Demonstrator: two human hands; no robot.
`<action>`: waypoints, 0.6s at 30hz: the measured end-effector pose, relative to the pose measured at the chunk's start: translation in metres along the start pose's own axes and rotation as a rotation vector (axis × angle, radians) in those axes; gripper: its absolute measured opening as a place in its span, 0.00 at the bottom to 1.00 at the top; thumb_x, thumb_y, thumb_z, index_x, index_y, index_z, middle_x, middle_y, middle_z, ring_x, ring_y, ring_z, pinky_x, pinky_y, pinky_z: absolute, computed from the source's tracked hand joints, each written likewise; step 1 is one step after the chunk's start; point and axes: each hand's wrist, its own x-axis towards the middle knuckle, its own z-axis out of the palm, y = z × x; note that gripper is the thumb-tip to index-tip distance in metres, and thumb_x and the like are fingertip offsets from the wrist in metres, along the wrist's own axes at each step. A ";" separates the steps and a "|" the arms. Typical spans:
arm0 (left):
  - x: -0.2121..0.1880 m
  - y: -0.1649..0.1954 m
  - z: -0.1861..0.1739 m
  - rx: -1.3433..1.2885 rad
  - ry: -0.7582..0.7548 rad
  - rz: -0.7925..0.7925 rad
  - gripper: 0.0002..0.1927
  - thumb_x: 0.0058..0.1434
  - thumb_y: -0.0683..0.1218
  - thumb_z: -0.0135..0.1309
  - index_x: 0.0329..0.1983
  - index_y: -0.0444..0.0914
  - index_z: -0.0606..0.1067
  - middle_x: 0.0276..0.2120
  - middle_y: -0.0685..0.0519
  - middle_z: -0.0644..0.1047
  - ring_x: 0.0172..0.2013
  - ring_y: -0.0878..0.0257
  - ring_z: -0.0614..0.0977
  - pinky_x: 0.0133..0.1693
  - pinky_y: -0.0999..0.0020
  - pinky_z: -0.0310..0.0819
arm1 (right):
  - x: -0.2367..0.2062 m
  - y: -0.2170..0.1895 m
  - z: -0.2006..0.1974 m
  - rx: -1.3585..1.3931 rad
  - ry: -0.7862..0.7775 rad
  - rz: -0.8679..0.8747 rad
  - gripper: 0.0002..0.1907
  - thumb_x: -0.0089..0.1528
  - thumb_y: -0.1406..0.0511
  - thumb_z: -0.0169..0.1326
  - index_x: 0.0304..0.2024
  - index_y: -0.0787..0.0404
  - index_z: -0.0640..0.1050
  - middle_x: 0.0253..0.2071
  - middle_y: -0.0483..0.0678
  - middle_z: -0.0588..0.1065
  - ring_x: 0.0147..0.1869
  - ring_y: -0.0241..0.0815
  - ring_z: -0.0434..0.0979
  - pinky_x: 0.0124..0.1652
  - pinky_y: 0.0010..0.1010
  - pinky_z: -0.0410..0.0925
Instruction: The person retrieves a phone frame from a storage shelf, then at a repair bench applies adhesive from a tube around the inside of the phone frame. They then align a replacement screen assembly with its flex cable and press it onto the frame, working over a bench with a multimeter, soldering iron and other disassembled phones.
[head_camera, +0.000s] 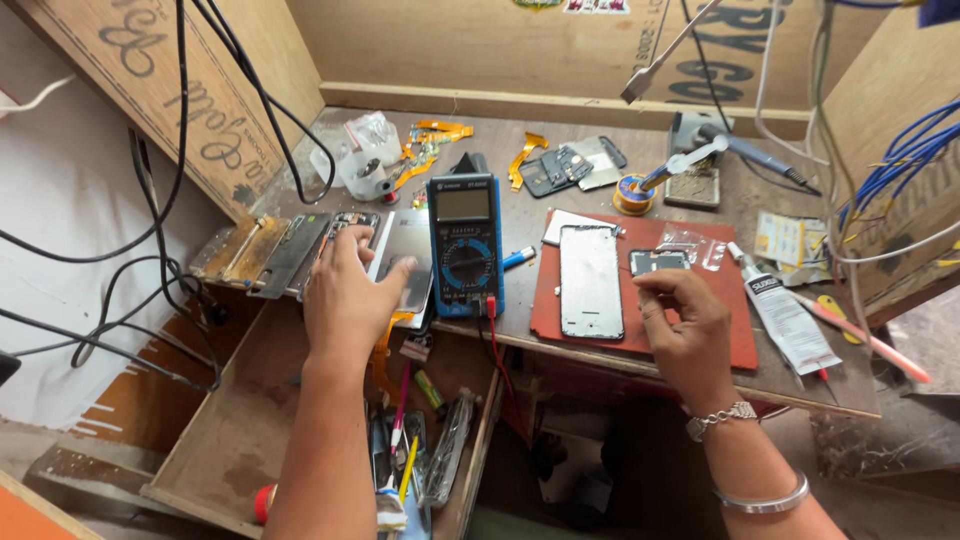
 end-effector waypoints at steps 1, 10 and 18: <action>0.004 -0.002 0.004 0.061 -0.033 -0.004 0.34 0.49 0.56 0.70 0.56 0.40 0.72 0.43 0.49 0.79 0.48 0.47 0.78 0.48 0.50 0.72 | 0.000 0.000 0.000 -0.007 0.002 -0.006 0.06 0.64 0.74 0.57 0.43 0.65 0.79 0.40 0.48 0.78 0.40 0.36 0.80 0.41 0.25 0.73; 0.014 -0.022 0.031 0.060 -0.129 -0.018 0.41 0.46 0.58 0.72 0.60 0.39 0.70 0.53 0.40 0.74 0.53 0.44 0.76 0.54 0.51 0.70 | 0.001 0.002 -0.001 -0.010 0.001 -0.014 0.05 0.63 0.73 0.56 0.42 0.64 0.79 0.40 0.47 0.78 0.40 0.36 0.80 0.41 0.25 0.73; 0.017 -0.026 0.036 0.115 -0.172 -0.063 0.46 0.44 0.59 0.73 0.63 0.39 0.68 0.56 0.39 0.72 0.56 0.42 0.74 0.58 0.51 0.68 | 0.000 0.004 -0.001 -0.008 -0.003 0.009 0.05 0.64 0.73 0.56 0.42 0.64 0.79 0.39 0.46 0.78 0.39 0.35 0.80 0.40 0.25 0.73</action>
